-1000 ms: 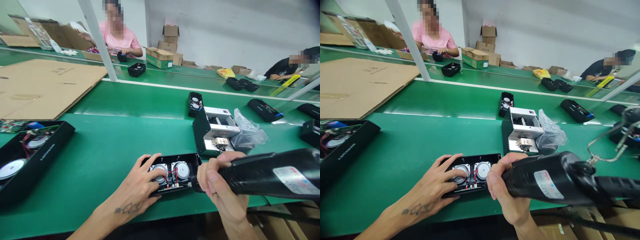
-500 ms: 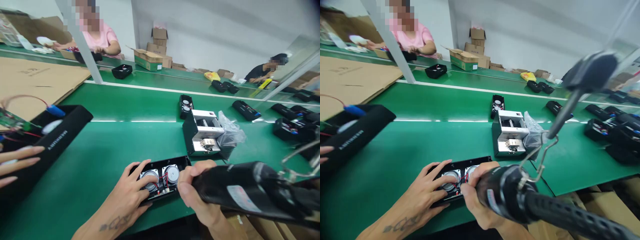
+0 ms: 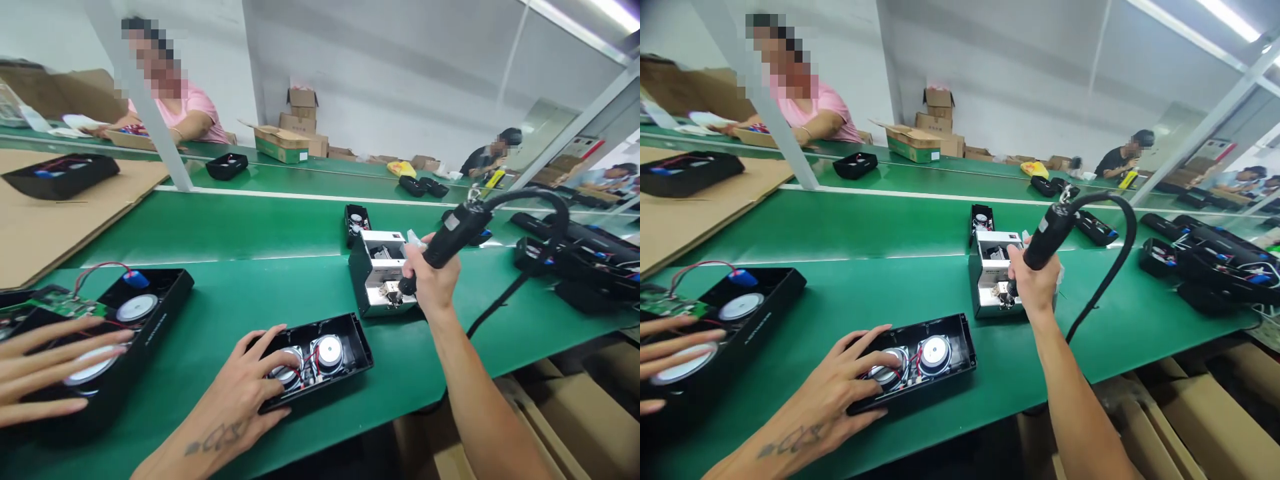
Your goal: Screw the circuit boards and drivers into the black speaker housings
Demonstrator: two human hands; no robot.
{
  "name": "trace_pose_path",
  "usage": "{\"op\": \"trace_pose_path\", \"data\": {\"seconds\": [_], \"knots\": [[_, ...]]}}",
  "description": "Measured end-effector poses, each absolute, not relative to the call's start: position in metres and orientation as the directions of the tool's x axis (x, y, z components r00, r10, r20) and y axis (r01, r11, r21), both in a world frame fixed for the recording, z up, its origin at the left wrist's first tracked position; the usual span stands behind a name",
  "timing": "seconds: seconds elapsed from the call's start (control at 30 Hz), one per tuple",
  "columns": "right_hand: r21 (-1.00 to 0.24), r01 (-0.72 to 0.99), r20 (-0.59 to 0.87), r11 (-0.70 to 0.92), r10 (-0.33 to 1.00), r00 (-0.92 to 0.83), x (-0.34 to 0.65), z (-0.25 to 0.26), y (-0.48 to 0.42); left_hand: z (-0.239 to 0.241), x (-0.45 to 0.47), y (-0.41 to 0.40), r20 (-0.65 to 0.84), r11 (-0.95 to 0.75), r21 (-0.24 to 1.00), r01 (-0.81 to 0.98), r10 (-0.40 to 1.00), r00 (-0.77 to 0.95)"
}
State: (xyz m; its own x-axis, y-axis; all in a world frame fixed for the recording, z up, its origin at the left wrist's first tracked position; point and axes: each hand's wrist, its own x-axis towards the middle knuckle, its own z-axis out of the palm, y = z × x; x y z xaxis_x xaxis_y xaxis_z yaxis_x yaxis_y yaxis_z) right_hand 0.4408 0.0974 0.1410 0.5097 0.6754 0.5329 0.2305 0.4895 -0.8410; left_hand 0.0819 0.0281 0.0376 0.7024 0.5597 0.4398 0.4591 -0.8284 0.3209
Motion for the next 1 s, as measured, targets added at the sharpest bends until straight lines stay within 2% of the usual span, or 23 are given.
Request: {"op": "trace_pose_path", "data": {"seconds": [0.07, 0.17, 0.23, 0.3, 0.4, 0.53, 0.67, 1.0], "knots": [[-0.886, 0.202, 0.464, 0.418, 0.782, 0.416, 0.437, 0.134, 0.087, 0.039, 0.082, 0.027, 0.438, -0.823, 0.332, 0.461, 0.567, 0.698], [-0.962, 0.108, 0.271, 0.252, 0.928, 0.256, 0.425, 0.128, 0.056, 0.042, 0.083, 0.025, 0.420, -0.808, 0.371, 0.458, 0.586, 0.693], [-0.984, 0.006, 0.178, 0.180, 0.966, 0.185, 0.416, 0.127, 0.031, 0.046, 0.083, 0.023, 0.392, -0.795, 0.391, 0.464, 0.600, 0.697], [-0.981, -0.104, 0.147, 0.162, 0.979, 0.144, 0.404, 0.129, 0.009, 0.049, 0.083, 0.021, 0.355, -0.784, 0.397, 0.477, 0.611, 0.708], [-0.953, -0.237, 0.174, 0.189, 0.981, 0.083, 0.382, 0.137, -0.014, 0.054, 0.083, 0.019, 0.288, -0.767, 0.390, 0.510, 0.627, 0.724], [-0.870, -0.386, 0.316, 0.307, 0.948, 0.041, 0.343, 0.146, -0.023, 0.056, 0.084, 0.016, 0.255, -0.766, 0.370, 0.526, 0.628, 0.735], [-0.822, -0.432, 0.393, 0.371, 0.919, 0.040, 0.302, 0.150, -0.019, 0.055, 0.084, 0.015, 0.223, -0.772, 0.347, 0.533, 0.620, 0.752], [-0.897, -0.374, 0.277, 0.236, 0.959, -0.059, 0.265, 0.137, -0.010, 0.060, 0.086, 0.012, 0.223, -0.770, 0.353, 0.532, 0.621, 0.751]]}}
